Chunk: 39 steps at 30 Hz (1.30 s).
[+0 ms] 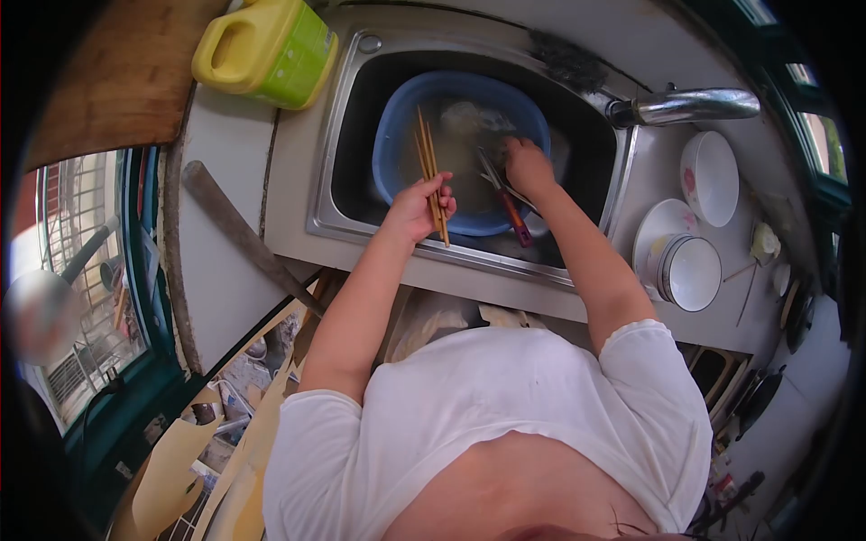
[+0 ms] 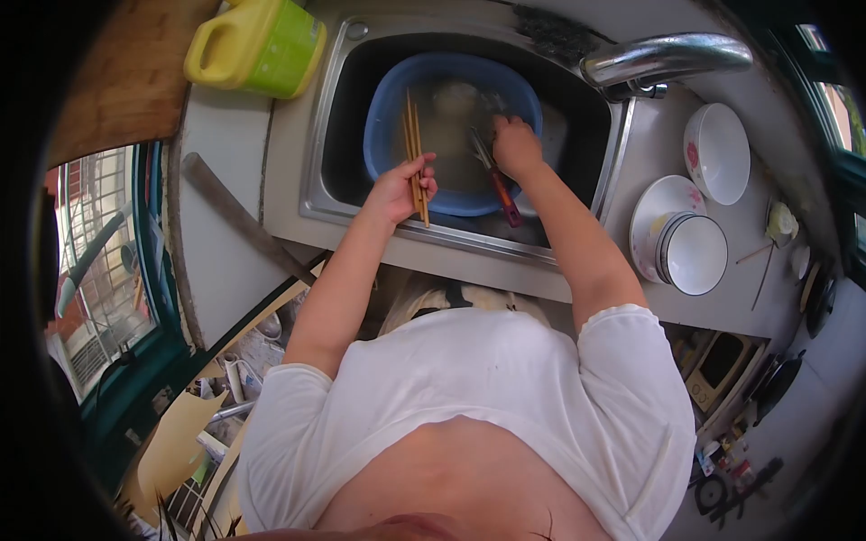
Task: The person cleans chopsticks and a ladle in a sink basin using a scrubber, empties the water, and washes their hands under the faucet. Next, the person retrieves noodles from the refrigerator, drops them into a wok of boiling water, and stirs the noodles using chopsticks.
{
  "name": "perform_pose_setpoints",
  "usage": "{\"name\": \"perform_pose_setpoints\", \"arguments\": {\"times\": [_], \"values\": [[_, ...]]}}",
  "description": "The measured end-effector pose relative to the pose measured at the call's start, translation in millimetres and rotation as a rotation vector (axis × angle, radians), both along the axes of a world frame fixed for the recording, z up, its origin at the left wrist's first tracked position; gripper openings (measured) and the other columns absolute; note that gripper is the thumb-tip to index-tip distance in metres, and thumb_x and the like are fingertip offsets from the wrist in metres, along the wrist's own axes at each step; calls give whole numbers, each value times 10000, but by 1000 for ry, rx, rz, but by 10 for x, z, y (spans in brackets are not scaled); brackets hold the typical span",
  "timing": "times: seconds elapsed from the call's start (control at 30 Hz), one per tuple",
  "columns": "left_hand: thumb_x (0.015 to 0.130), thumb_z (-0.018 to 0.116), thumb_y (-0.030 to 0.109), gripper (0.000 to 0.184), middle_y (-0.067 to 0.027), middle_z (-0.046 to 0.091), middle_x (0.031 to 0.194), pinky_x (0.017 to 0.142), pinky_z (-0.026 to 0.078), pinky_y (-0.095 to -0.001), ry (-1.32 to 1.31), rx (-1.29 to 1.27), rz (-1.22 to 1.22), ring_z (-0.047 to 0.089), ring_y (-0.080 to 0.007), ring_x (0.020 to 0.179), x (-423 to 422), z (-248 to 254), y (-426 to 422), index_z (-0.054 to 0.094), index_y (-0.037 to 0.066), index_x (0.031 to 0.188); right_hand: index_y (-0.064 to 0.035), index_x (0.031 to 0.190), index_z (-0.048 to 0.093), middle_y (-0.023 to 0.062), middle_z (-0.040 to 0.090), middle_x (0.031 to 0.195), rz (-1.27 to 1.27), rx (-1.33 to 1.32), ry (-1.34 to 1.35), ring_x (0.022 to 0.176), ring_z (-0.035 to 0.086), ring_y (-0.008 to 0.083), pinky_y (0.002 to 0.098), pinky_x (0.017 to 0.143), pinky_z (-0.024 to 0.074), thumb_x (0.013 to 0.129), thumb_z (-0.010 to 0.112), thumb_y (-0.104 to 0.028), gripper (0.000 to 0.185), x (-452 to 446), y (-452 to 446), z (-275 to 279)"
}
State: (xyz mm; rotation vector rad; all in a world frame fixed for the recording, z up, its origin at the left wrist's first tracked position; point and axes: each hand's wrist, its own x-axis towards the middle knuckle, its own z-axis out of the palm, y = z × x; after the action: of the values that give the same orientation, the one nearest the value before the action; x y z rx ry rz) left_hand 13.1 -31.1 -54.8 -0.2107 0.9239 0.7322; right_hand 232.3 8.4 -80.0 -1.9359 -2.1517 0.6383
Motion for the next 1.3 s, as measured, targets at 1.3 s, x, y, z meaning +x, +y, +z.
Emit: {"name": "perform_pose_setpoints", "arguments": {"times": [1.3], "values": [[920,389,300,195,33,365,584,363,241,-215,713,348,-612,304,-63,435,373,448,-18,382,141,807,-44,842,540,36,551,722,-681,2,869,669,513,132,279,630,426,747,618,-89,131,-1019,439,-8]]}}
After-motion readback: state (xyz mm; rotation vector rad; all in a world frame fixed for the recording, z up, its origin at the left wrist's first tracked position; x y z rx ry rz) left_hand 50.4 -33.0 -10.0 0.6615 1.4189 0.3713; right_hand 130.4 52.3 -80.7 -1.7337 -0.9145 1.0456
